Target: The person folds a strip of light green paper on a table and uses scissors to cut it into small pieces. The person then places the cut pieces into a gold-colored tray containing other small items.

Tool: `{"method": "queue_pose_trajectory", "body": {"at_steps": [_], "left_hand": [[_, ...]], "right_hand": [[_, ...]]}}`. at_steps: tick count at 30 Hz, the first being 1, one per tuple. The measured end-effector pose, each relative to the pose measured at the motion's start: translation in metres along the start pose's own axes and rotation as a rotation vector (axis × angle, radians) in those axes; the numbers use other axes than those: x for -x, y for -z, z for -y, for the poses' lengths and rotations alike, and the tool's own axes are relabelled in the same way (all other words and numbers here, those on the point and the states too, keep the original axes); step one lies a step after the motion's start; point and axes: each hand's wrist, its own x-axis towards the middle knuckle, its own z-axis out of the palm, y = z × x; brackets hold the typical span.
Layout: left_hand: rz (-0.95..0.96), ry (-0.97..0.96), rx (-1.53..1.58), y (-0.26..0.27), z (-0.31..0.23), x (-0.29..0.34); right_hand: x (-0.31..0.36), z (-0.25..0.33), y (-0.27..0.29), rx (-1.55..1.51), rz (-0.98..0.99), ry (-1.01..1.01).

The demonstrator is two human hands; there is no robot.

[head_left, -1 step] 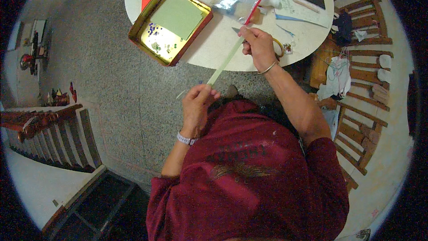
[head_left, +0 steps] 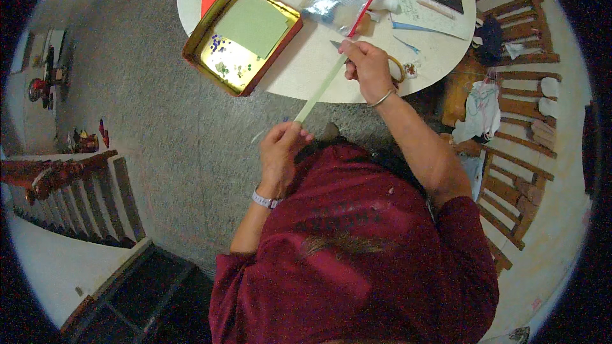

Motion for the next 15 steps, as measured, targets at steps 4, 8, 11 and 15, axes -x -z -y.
{"method": "queue_pose_trajectory", "body": {"at_steps": [4, 8, 11, 15], "left_hand": [[-0.058, 0.025, 0.027, -0.004, -0.002, 0.003], [-0.121, 0.021, -0.042, -0.006, -0.009, 0.005], [-0.133, -0.007, -0.009, -0.003, -0.006, 0.002], [-0.134, -0.030, -0.008, 0.008, -0.006, -0.005]], "right_hand": [[-0.005, -0.004, 0.002, -0.010, 0.040, 0.009], [-0.005, -0.001, 0.001, 0.010, 0.036, 0.010], [-0.005, -0.003, 0.001, -0.009, 0.065, 0.010], [-0.006, 0.003, 0.006, 0.043, 0.131, -0.041]]}}
